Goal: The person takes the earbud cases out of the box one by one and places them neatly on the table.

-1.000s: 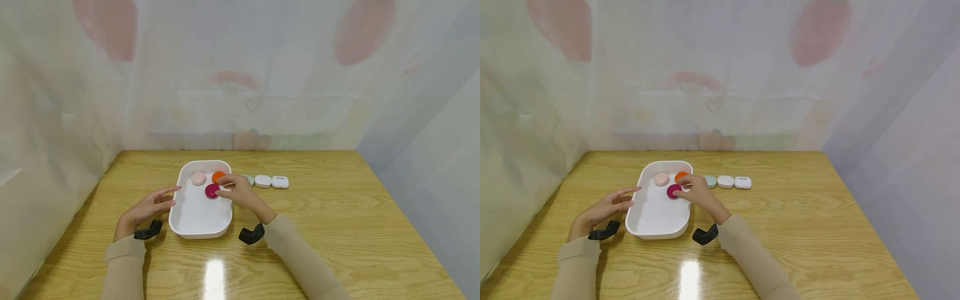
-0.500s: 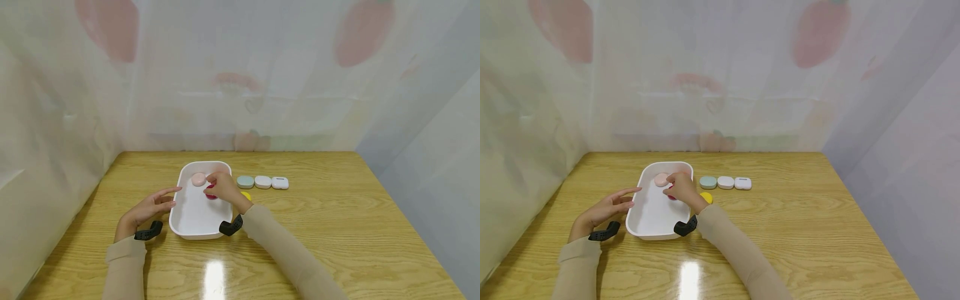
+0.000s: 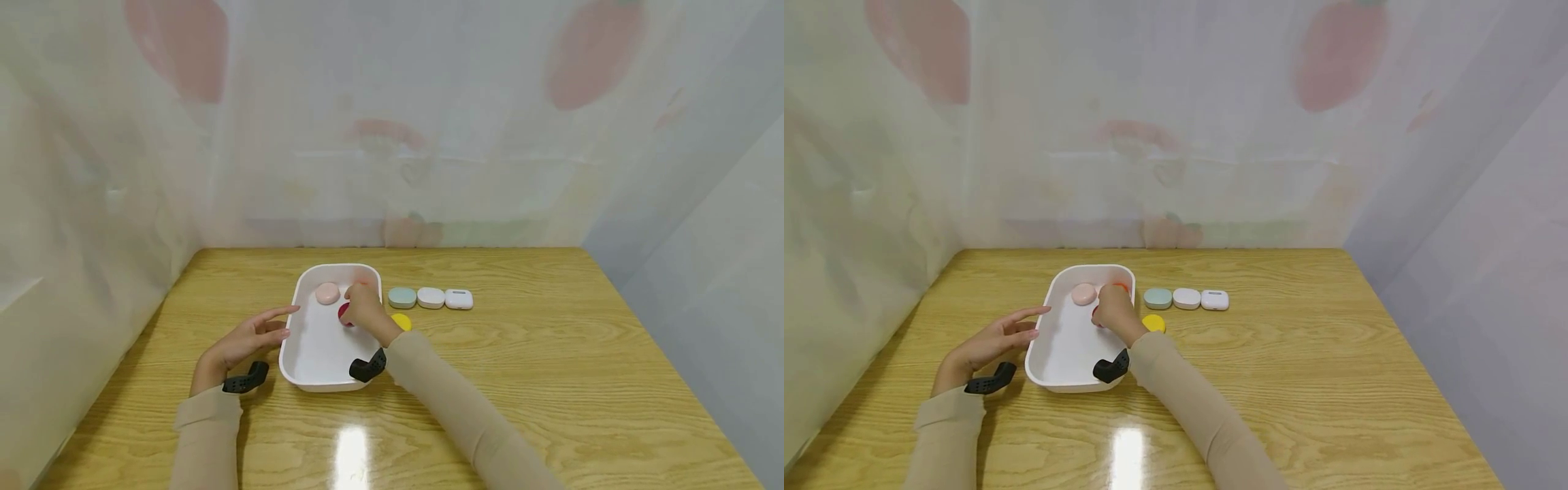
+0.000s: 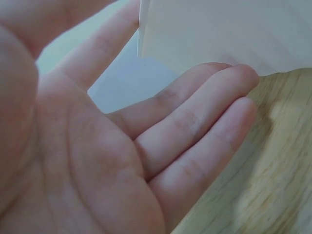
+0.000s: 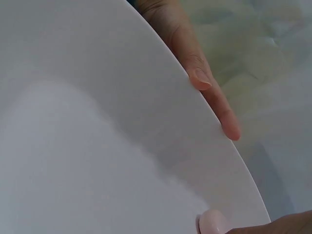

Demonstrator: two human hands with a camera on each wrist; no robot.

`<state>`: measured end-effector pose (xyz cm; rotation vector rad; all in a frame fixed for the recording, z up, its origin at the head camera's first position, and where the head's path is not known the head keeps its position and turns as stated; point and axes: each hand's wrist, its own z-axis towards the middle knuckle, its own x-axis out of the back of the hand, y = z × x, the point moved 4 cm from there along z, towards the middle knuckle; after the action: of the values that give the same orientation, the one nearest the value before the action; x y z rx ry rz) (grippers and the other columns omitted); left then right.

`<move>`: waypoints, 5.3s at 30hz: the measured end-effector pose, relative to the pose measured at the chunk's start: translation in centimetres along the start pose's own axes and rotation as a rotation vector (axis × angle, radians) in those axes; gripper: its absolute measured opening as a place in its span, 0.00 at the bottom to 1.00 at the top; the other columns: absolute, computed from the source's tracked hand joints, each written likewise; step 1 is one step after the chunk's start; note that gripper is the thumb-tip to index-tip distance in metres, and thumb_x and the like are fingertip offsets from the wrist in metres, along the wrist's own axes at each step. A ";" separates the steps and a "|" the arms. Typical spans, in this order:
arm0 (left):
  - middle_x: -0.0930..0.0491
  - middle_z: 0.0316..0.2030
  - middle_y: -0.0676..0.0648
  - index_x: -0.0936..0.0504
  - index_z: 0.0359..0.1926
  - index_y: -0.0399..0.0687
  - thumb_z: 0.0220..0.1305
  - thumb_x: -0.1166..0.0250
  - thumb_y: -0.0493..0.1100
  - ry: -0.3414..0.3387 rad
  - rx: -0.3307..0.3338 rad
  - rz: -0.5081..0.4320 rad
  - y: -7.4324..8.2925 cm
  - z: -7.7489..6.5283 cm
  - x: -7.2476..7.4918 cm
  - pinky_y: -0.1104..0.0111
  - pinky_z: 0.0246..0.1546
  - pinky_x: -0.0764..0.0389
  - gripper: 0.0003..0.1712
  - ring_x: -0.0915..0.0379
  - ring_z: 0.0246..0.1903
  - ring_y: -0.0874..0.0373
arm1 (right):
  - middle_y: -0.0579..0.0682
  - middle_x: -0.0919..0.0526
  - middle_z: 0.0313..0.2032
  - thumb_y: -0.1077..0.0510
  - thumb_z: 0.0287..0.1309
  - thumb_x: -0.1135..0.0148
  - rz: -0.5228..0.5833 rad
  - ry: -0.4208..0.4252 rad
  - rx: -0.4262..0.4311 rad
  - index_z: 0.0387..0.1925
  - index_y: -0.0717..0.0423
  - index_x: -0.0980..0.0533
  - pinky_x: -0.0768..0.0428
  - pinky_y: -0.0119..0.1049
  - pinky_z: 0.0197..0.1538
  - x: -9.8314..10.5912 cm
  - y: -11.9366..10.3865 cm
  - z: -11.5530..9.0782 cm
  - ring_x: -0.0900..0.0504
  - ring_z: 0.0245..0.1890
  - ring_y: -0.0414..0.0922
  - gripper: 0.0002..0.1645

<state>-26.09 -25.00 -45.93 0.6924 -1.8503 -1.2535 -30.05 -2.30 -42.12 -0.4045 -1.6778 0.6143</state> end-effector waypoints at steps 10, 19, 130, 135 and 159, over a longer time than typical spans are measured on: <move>0.39 0.68 0.29 0.45 0.74 0.48 0.71 0.44 0.48 0.014 0.016 0.029 -0.2 0.0 0.0 0.51 0.60 0.25 0.35 0.34 0.64 0.38 | 0.53 0.16 0.46 0.64 0.40 0.23 -0.035 -0.038 -0.043 0.49 0.61 0.19 0.20 0.36 0.53 -0.6 0.1 0.1 0.24 0.43 0.46 0.28; 0.41 0.69 0.30 0.44 0.74 0.51 0.70 0.44 0.49 0.024 0.027 0.034 -0.2 0.0 0.0 0.49 0.61 0.26 0.35 0.38 0.66 0.36 | 0.53 0.16 0.44 0.61 0.39 0.22 -0.037 -0.030 0.000 0.47 0.61 0.19 0.21 0.35 0.51 -0.7 -0.1 -0.1 0.25 0.42 0.45 0.27; 0.37 0.68 0.30 0.44 0.74 0.52 0.71 0.45 0.48 0.012 0.018 0.040 -0.3 -0.6 0.1 0.50 0.62 0.27 0.34 0.31 0.61 0.50 | 0.67 0.19 0.53 0.63 0.55 0.32 0.394 0.133 0.212 0.54 0.69 0.24 0.17 0.43 0.53 7.5 8.2 -6.6 0.18 0.52 0.60 0.24; 0.39 0.68 0.30 0.45 0.74 0.52 0.71 0.45 0.47 0.012 0.020 0.036 -0.2 -0.6 0.2 0.54 0.60 0.25 0.34 0.31 0.62 0.48 | 0.66 0.18 0.52 0.64 0.56 0.34 0.446 0.112 0.248 0.54 0.67 0.24 0.17 0.41 0.53 6.9 4.9 -5.8 0.18 0.52 0.59 0.23; 0.42 0.69 0.28 0.46 0.75 0.50 0.72 0.46 0.46 -0.021 -0.010 -0.033 -0.2 -0.8 -0.2 0.69 0.52 0.21 0.34 0.26 0.52 0.74 | 0.57 0.14 0.47 0.58 0.52 0.29 0.248 0.033 0.181 0.50 0.61 0.19 0.19 0.32 0.49 1.8 -3.3 -0.4 0.17 0.48 0.49 0.23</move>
<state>-25.33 -25.27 -46.01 0.7094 -1.8552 -1.2957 -29.80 -3.80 -38.71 -0.4928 -1.5370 0.9304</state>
